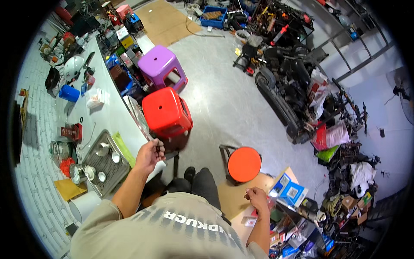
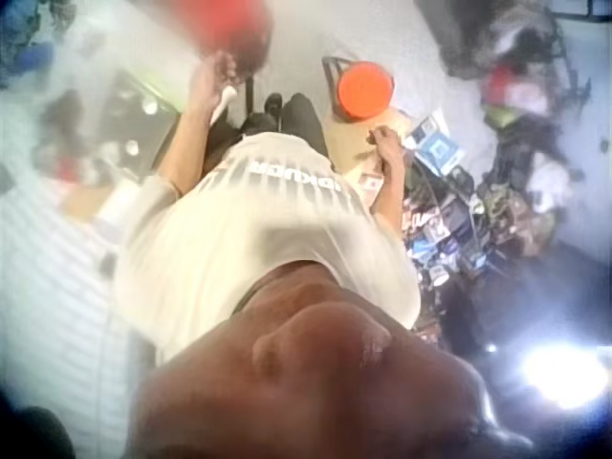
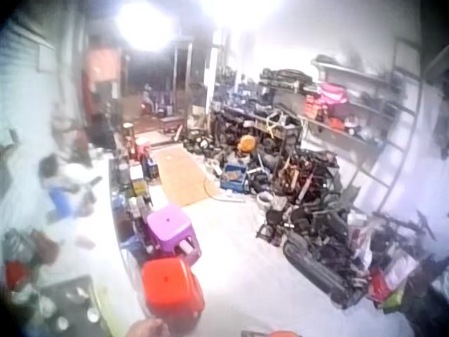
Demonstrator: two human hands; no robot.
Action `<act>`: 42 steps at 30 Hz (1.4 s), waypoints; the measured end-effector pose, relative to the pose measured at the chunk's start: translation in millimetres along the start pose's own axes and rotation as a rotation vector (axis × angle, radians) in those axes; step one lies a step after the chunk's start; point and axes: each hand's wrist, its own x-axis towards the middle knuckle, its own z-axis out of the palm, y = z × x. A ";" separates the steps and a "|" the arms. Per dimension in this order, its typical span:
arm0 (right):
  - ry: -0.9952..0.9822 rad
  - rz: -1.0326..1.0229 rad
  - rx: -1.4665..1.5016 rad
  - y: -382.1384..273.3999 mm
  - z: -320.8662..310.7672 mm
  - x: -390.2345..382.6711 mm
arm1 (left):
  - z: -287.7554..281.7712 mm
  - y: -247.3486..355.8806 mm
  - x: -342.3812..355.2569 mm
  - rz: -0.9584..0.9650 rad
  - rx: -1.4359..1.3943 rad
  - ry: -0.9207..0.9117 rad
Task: The person sits on the floor to work on a scooter, peeling off blue protective film from a plastic panel, removing small internal plastic components and layers of yellow tape, and then using a screwdriver to remove screws from a metal plate and a small light fixture.
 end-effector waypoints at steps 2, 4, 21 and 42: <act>0.004 -0.067 -0.064 -29.6 -10.4 29.8 | 18.7 25.0 0.4 0.042 -0.010 0.027; 0.000 -0.069 -0.026 -57.1 -23.8 64.3 | 42.6 51.3 8.9 0.127 -0.013 0.008; -0.111 -0.294 -0.152 -410.7 -270.2 520.7 | 23.2 -32.4 279.0 -0.538 0.143 0.618; -0.072 -0.041 -0.232 -627.6 -282.2 847.6 | 90.3 446.5 636.2 -0.045 -0.039 0.693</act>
